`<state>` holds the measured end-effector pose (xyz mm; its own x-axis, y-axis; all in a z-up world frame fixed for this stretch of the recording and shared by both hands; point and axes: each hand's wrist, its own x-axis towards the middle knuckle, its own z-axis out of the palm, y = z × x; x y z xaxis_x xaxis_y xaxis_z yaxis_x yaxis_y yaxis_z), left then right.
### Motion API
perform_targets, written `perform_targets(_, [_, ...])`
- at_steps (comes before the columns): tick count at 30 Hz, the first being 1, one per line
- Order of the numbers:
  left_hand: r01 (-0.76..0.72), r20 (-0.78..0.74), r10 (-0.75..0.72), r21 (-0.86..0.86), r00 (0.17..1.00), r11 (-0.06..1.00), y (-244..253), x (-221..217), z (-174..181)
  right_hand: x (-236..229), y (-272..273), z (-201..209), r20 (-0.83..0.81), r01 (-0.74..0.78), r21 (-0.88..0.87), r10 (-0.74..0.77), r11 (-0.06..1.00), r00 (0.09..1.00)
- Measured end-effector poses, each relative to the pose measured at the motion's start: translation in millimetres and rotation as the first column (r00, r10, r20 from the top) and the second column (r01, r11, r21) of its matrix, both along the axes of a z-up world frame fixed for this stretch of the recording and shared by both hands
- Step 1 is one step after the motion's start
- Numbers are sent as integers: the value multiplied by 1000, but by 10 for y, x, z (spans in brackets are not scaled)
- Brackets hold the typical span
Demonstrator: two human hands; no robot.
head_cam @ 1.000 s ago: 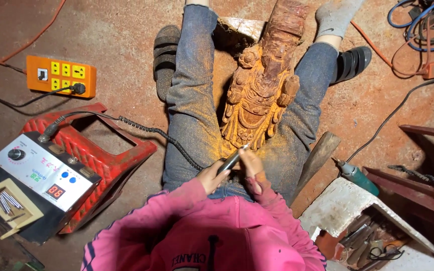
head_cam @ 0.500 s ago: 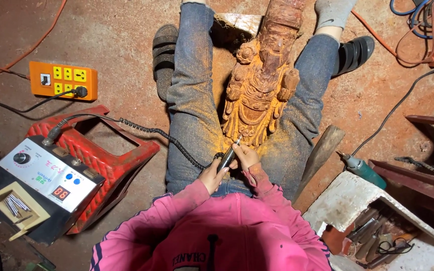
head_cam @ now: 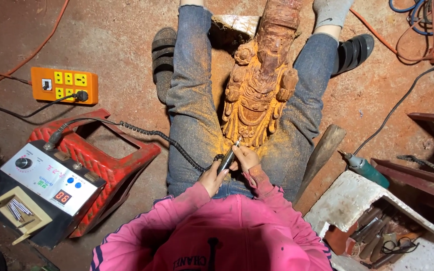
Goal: Using a handheld electric rotary tool to carve and refine intricate details on a wooden statue.
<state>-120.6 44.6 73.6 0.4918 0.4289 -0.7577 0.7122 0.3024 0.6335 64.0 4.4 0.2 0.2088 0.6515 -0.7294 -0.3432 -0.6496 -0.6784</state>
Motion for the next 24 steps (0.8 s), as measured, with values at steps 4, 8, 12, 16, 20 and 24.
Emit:
perform_targets(4, [-22,12,22,-5,1000,1000,-9,31,-34,15,-4,12,23,11,9,-11,1000,1000])
perform_targets(8, [-28,8,28,-6,1000,1000,-37,25,-60,11,-23,-38,21,15,19,-15,1000,1000])
perform_targets(12, [-36,14,36,-6,999,999,-31,31,-31,18,-22,-41,18,26,34,-26,999,999])
perform_targets(16, [-31,9,30,16,999,999,-42,46,-21,3,-14,-36,-11,53,35,-53,998,999])
perform_targets(20, [-8,-17,7,-22,1000,1000,-17,63,-17,35,-4,-7,-1,22,28,-22,999,1000])
perform_targets(24, [-22,-24,21,-21,999,1000,-15,56,3,35,20,18,-8,-2,28,2,1000,1000])
